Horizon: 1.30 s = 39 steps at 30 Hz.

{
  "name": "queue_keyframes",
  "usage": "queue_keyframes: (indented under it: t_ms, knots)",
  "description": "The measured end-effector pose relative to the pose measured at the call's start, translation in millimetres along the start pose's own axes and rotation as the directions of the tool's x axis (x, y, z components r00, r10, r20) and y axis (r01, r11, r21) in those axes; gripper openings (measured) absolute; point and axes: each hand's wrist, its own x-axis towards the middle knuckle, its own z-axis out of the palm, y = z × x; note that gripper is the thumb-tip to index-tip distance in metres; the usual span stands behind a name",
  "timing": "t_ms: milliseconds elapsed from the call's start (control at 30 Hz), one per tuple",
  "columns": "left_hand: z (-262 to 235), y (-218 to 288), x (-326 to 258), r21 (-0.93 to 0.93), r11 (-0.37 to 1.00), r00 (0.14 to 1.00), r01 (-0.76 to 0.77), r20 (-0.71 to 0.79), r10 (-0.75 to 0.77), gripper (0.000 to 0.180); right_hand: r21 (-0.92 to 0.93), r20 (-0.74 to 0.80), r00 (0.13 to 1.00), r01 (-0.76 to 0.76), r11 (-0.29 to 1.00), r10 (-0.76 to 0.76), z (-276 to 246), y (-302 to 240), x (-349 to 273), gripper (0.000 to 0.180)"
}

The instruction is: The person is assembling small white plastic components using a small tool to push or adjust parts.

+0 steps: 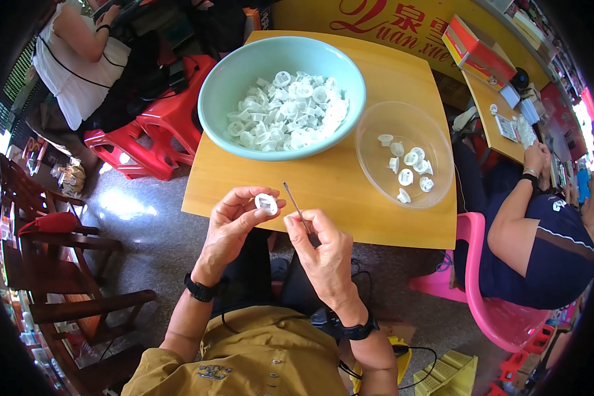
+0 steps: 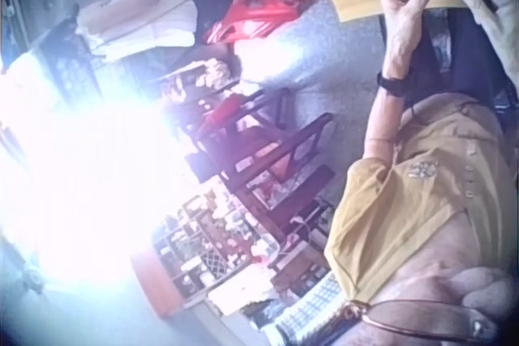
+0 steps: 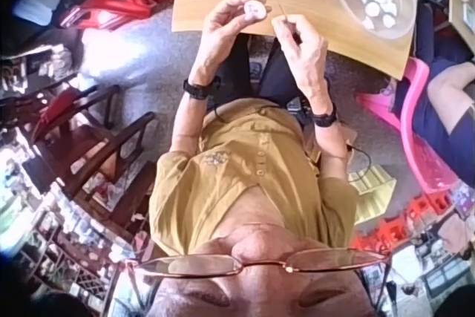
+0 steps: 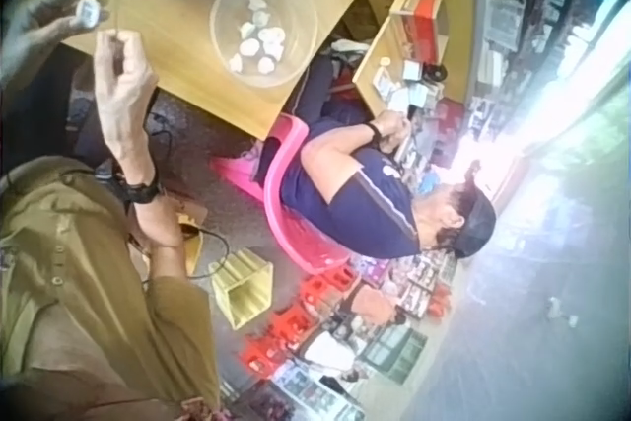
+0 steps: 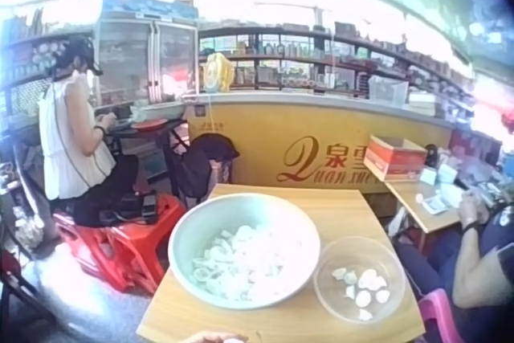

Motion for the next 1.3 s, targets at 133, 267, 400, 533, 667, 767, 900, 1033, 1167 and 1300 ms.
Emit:
queue_keyframes:
  t_ms: [133, 267, 400, 533, 667, 767, 900, 1033, 1167, 1300]
  knots:
    - [2, -5, -2, 0.029, 0.999, 0.997, 0.016, 0.073, -0.018, 0.029, -0.013, 0.011, 0.999, 0.033, 0.999, -0.033, -1, -2, 3, 0.01]
    - [2, -7, -1, 0.017, 1.0, 0.996, 0.024, 0.088, -0.026, 0.031, 0.052, -0.014, 1.0, 0.013, 0.999, -0.012, -1, 2, 5, 0.01]
    - [4, -9, 2, 0.025, 0.998, 0.993, 0.05, 0.105, -0.052, 0.031, 0.081, -0.03, 0.999, -0.022, 0.996, 0.025, -3, 0, 6, 0.01]
    - [3, -15, 4, 0.069, 0.997, 0.992, 0.018, 0.119, -0.026, 0.031, 0.052, -0.046, 0.999, 0.018, 0.998, -0.016, 0, 11, 5, 0.009]
    - [-17, -16, 15, 0.434, 0.872, 0.97, -0.226, 0.018, 0.243, 0.031, -0.203, -0.158, 0.978, 0.106, 0.973, -0.139, -19, 11, 16, 0.01]
    - [-43, -8, 21, 0.596, 0.76, 0.929, -0.258, -0.062, 0.364, 0.024, -0.417, -0.287, 0.94, 0.052, 0.907, -0.186, -54, 19, 37, 0.009]
    - [-59, -14, 22, 0.601, 0.766, 0.925, -0.228, -0.112, 0.363, 0.022, -0.424, -0.484, 0.839, 0.024, 0.905, -0.249, -93, 30, 63, 0.017]
    - [-62, -15, 22, 0.634, 0.745, 0.916, -0.208, -0.142, 0.376, 0.014, -0.442, -0.38, 0.857, 0.164, 0.882, -0.35, -73, 22, 53, 0.023]
    - [-63, -17, 23, 0.618, 0.751, 0.907, -0.23, -0.143, 0.395, 0.014, -0.602, -0.1, 0.97, 0.119, 0.79, -0.223, -45, 35, 33, 0.023]
    - [-62, -17, 20, 0.675, 0.704, 0.908, -0.219, -0.124, 0.401, 0.013, -0.757, 0.019, 0.973, 0.164, 0.632, -0.229, -30, 46, 34, 0.03]
